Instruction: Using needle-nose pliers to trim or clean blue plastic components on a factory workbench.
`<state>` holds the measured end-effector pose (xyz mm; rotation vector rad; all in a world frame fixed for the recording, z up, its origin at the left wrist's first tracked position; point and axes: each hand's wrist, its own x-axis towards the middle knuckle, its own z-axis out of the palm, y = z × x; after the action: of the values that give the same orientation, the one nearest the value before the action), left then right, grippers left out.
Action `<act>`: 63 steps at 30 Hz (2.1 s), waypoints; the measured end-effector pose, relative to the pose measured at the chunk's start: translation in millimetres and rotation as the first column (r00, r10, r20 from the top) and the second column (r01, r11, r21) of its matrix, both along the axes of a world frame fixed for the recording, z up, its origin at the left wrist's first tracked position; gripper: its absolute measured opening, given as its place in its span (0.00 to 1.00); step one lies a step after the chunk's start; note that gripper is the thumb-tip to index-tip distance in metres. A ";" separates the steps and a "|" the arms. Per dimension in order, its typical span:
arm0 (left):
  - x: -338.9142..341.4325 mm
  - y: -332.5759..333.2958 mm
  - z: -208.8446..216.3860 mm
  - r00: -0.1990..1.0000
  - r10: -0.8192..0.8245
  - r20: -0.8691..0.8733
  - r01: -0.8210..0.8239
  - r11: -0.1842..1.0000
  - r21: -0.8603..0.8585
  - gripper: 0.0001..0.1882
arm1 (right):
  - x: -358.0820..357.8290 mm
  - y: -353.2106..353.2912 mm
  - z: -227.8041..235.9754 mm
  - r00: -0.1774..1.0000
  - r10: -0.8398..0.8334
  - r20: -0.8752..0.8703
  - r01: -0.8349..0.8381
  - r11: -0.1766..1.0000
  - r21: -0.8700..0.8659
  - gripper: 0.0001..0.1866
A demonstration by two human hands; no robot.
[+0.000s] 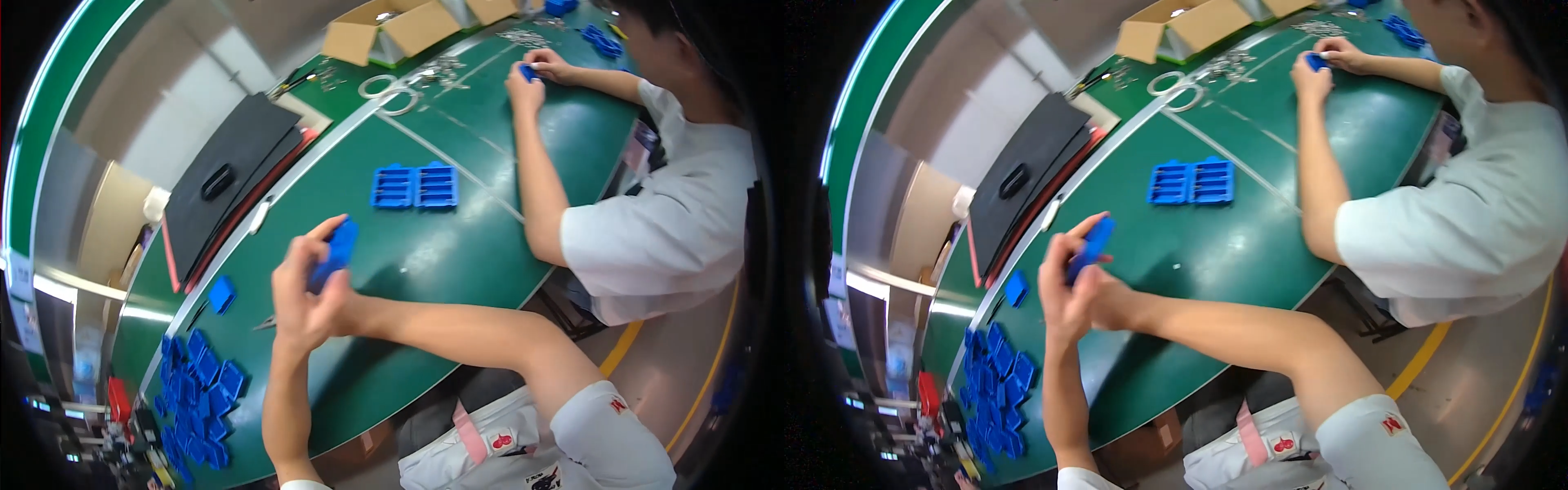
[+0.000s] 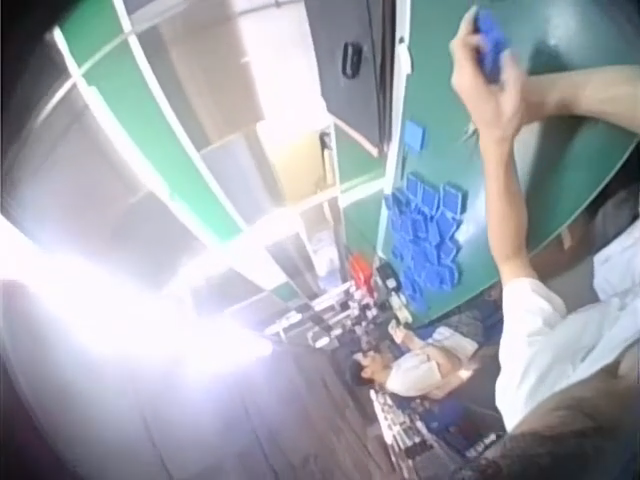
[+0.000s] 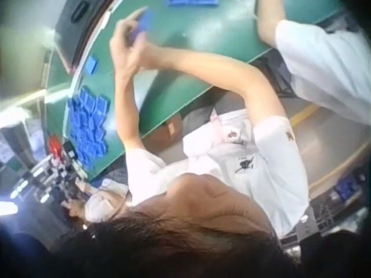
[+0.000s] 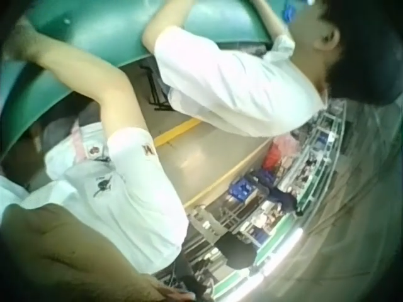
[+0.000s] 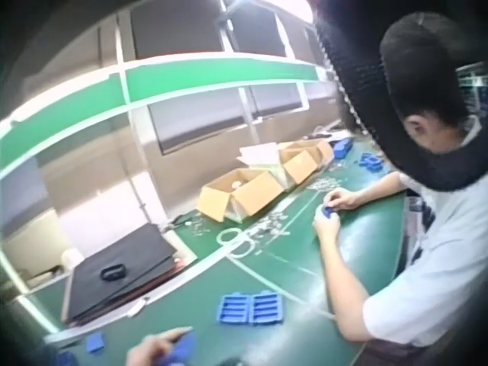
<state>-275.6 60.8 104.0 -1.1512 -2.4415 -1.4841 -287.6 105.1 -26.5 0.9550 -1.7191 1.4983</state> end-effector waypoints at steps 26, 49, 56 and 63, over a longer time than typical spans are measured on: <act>87.1 -210.6 -52.7 0.740 0.664 -0.102 -0.640 0.743 0.196 0.20 | 79.6 -13.4 63.7 0.189 0.376 0.907 -0.577 0.790 -0.207 0.07; 88.0 -202.4 -48.2 0.780 0.593 -0.199 -0.560 0.804 0.200 0.19 | 82.4 -10.4 69.3 0.066 0.273 0.960 -0.552 0.811 -0.193 0.10; 85.7 -202.0 -50.3 0.779 0.567 -0.266 -0.540 0.823 0.174 0.19 | 80.8 -12.7 75.6 0.054 0.231 0.971 -0.548 0.820 -0.165 0.06; 84.6 -202.1 -53.5 0.773 0.561 -0.297 -0.530 0.828 0.184 0.19 | 79.2 -10.6 72.6 0.080 0.220 0.972 -0.580 0.804 -0.135 0.07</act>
<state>-191.1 -141.3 50.5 -0.5321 -2.1714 -1.0911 -208.4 94.6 46.1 0.5881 -2.7946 2.6926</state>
